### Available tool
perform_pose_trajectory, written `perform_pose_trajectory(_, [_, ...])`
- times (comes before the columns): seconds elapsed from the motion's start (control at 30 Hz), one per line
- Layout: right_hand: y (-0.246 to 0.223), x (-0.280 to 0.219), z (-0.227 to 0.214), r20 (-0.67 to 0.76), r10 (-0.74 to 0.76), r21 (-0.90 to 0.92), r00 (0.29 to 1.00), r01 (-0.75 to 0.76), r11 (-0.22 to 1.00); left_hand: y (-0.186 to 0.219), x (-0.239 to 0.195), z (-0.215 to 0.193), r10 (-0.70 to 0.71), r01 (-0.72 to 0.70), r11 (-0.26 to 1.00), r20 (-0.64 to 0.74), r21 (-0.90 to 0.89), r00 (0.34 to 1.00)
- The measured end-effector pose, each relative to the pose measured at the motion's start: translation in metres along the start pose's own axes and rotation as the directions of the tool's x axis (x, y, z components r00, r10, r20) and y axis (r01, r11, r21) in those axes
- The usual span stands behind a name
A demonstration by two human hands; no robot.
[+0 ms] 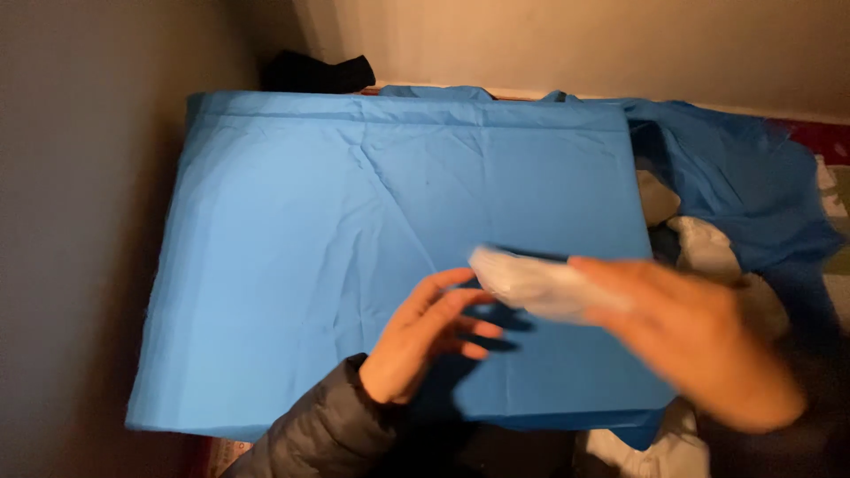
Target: Counting out individual white face masks and placing them into a plastic bag for packaging.
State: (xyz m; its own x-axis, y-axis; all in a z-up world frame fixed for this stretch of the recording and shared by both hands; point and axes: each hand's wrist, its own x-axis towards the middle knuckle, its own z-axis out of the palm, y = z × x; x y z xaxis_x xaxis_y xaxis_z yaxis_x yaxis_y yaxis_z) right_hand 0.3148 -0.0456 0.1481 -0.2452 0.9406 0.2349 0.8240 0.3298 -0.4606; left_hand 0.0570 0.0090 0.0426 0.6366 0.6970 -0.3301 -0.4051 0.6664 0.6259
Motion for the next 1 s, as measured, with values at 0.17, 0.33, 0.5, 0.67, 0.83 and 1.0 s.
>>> perform_pose_trajectory(0.17, [0.063, 0.051, -0.027, 0.157, 0.171, 0.049, 0.973, -0.181, 0.982, -0.005, 0.001, -0.03, 0.028, -0.015, 0.997, -0.176, 0.07, 0.984])
perform_pose_trajectory(0.33, [0.102, 0.089, -0.005, 0.188, 0.15, 0.024, 0.971, -0.157, 0.987, -0.013, 0.0, -0.047, 0.031, -0.03, 0.999, -0.201, 0.011, 0.979])
perform_pose_trajectory(0.5, [0.116, 0.098, -0.016, 0.106, 0.101, 0.007, 0.989, -0.102, 0.995, -0.021, 0.002, -0.06, 0.061, -0.059, 0.998, -0.123, 0.017, 0.991])
perform_pose_trajectory(0.67, [0.136, 0.098, -0.057, 0.03, 0.221, -0.065, 0.975, -0.219, 0.974, -0.018, 0.001, -0.055, 0.059, -0.054, 0.997, -0.119, 0.052, 0.991])
perform_pose_trajectory(0.83, [0.151, 0.085, -0.071, -0.109, -0.064, 0.099, 0.992, 0.075, 0.992, -0.011, 0.0, -0.057, 0.279, -0.246, 0.931, -0.091, 0.27, 0.956])
perform_pose_trajectory(1.0, [0.006, 0.096, -0.031, 0.091, 0.121, 0.39, 0.988, -0.147, 0.909, 0.052, -0.013, -0.052, 0.58, -0.518, 0.525, 0.162, 0.675, 0.799])
